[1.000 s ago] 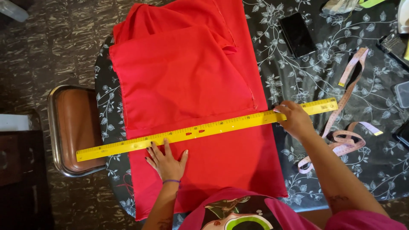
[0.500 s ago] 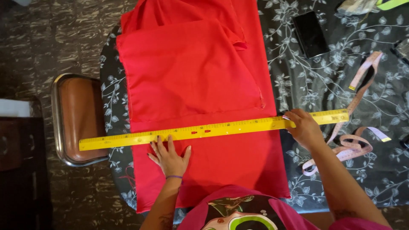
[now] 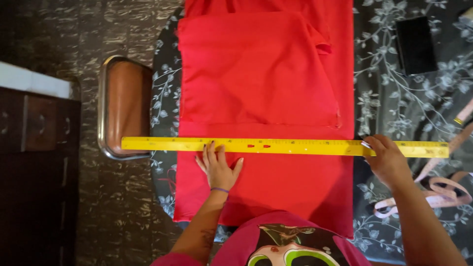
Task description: The person measures a piece of red fabric laid out on a table using a flexible measuring tape and a yellow ruler. They mark specific points on the fabric with a pen while adjusting the measuring tools to ensure accuracy.
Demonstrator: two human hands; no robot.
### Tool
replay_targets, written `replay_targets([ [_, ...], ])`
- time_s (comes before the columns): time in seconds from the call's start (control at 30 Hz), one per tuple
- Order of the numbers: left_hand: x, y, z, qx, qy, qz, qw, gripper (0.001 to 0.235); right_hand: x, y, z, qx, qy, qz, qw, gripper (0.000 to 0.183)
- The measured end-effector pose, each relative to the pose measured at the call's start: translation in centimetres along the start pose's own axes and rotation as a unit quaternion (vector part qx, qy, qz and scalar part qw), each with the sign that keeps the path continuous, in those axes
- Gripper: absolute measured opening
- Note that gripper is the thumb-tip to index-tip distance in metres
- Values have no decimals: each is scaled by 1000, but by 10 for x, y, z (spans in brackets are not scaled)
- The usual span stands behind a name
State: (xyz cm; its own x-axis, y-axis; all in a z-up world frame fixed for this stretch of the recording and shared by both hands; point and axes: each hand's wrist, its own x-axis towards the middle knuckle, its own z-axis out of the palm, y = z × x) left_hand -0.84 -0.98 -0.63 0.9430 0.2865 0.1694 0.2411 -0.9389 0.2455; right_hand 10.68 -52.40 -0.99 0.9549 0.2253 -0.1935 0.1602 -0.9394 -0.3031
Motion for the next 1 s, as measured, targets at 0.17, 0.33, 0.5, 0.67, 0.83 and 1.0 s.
replay_targets([
  [0.17, 2, 0, -7, 3, -31, 5, 999, 76, 2, -42, 6, -76, 78, 59, 992, 34],
  [0.33, -1, 3, 17, -17, 25, 105, 994, 74, 2, -51, 45, -172, 41, 85, 980, 42],
  [0.5, 14, 104, 26, -159, -109, 378, 905, 84, 19, -56, 32, 48, -33, 253, 966, 62],
  [0.67, 22, 224, 48, -63, -300, 491, 816, 125, 33, -36, 36, 122, -42, 316, 940, 52],
  [0.83, 32, 276, 59, 46, -333, 521, 785, 146, 25, -25, 47, 83, -96, 369, 921, 50],
  [1.0, 39, 285, 48, 84, -352, 521, 773, 151, -9, -45, 32, 86, -164, 366, 912, 46],
])
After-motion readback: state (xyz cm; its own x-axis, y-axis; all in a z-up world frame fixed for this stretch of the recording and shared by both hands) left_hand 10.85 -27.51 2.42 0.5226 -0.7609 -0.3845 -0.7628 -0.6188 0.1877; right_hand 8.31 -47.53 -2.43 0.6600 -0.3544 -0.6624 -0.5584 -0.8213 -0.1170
